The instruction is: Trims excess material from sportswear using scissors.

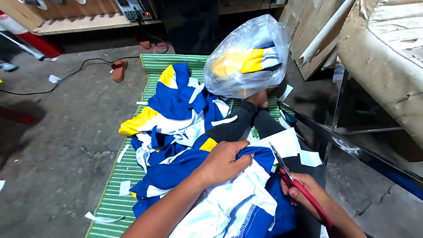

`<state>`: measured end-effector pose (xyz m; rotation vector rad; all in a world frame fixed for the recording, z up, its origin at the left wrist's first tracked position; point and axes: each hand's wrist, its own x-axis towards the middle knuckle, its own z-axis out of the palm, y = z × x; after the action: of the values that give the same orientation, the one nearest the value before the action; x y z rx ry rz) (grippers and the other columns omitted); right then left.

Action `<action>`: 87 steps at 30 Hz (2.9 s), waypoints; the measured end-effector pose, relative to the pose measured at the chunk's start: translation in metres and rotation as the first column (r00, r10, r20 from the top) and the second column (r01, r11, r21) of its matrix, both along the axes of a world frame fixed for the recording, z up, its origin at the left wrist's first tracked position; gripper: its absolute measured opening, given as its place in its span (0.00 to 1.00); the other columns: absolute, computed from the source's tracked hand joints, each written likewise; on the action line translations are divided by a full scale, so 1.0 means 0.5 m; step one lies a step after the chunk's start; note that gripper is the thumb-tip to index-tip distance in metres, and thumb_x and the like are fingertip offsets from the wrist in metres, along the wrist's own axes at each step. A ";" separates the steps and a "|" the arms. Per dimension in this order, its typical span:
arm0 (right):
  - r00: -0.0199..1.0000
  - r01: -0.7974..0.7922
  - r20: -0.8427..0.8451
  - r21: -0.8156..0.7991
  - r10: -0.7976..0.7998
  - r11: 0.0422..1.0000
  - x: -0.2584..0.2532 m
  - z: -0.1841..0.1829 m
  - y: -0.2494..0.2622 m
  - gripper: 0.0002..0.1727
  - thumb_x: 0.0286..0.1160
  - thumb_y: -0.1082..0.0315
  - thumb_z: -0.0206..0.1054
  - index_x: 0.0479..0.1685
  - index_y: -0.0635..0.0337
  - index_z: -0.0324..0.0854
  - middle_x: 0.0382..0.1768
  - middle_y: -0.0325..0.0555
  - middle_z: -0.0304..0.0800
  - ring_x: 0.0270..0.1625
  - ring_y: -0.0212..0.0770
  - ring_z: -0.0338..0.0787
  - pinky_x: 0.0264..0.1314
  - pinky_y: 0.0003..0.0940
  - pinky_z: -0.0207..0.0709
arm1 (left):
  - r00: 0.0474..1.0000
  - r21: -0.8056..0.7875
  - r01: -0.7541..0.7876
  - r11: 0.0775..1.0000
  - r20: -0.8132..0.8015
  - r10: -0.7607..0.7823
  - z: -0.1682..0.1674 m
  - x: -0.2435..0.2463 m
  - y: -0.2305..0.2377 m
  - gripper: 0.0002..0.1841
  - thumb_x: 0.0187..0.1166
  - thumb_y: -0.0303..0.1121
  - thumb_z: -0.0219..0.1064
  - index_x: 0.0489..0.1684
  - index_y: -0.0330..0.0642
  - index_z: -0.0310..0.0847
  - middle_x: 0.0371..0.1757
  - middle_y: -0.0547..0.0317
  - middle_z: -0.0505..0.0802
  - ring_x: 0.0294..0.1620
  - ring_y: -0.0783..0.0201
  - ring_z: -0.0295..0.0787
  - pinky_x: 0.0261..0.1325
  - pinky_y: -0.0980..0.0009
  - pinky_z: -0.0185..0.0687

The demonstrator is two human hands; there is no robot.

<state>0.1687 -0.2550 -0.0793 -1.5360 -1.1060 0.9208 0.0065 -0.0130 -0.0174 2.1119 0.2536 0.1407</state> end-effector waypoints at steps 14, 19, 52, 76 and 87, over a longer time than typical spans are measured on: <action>0.999 0.040 -0.029 -0.161 -0.045 0.986 0.048 0.065 0.035 0.23 0.67 0.38 0.74 0.15 0.41 0.79 0.11 0.18 0.76 0.12 0.15 0.72 0.13 0.13 0.63 | 0.989 0.034 0.135 0.990 -0.065 -0.132 0.004 -0.005 0.010 0.15 0.86 0.43 0.56 0.34 0.46 0.82 0.21 0.68 0.78 0.25 0.73 0.74 0.31 0.68 0.67; 0.965 0.105 0.239 0.035 -0.111 0.994 0.024 0.136 0.144 0.13 0.71 0.51 0.73 0.28 0.50 0.89 0.18 0.20 0.81 0.20 0.10 0.74 0.22 0.10 0.67 | 0.982 0.210 0.183 0.960 -0.078 -0.171 0.011 0.002 -0.012 0.18 0.87 0.45 0.54 0.40 0.41 0.84 0.24 0.57 0.83 0.29 0.59 0.82 0.33 0.55 0.72; 0.762 -0.271 0.547 -0.215 0.346 0.938 -0.134 0.131 0.356 0.10 0.62 0.61 0.78 0.22 0.53 0.85 0.21 0.42 0.86 0.31 0.44 0.88 0.35 0.53 0.76 | 0.679 0.461 -0.700 0.546 0.667 0.307 -0.141 -0.232 -0.013 0.11 0.68 0.45 0.73 0.37 0.50 0.80 0.38 0.61 0.90 0.45 0.66 0.85 0.62 0.65 0.66; 0.939 0.148 0.211 0.462 -0.271 0.874 -0.119 0.110 0.248 0.10 0.73 0.64 0.72 0.37 0.63 0.90 0.26 0.28 0.90 0.26 0.10 0.80 0.30 0.08 0.75 | 0.976 0.227 -0.175 0.958 0.167 0.138 0.036 -0.105 0.097 0.14 0.88 0.35 0.60 0.32 0.38 0.84 0.25 0.59 0.86 0.27 0.69 0.83 0.34 0.66 0.80; 0.999 -0.049 0.037 0.706 0.033 0.706 -0.342 0.336 0.438 0.10 0.51 0.75 0.77 0.34 0.66 0.85 0.22 0.43 0.85 0.25 0.37 0.86 0.22 0.39 0.79 | 0.772 0.237 -0.551 0.800 0.509 0.381 0.251 -0.381 0.104 0.05 0.86 0.45 0.63 0.48 0.66 0.86 0.42 0.94 0.90 0.40 0.93 0.84 0.44 0.91 0.80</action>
<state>-0.0025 -0.0360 0.0886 -0.8730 -1.3131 0.4041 -0.1838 0.0389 0.1081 2.2725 0.5221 1.0395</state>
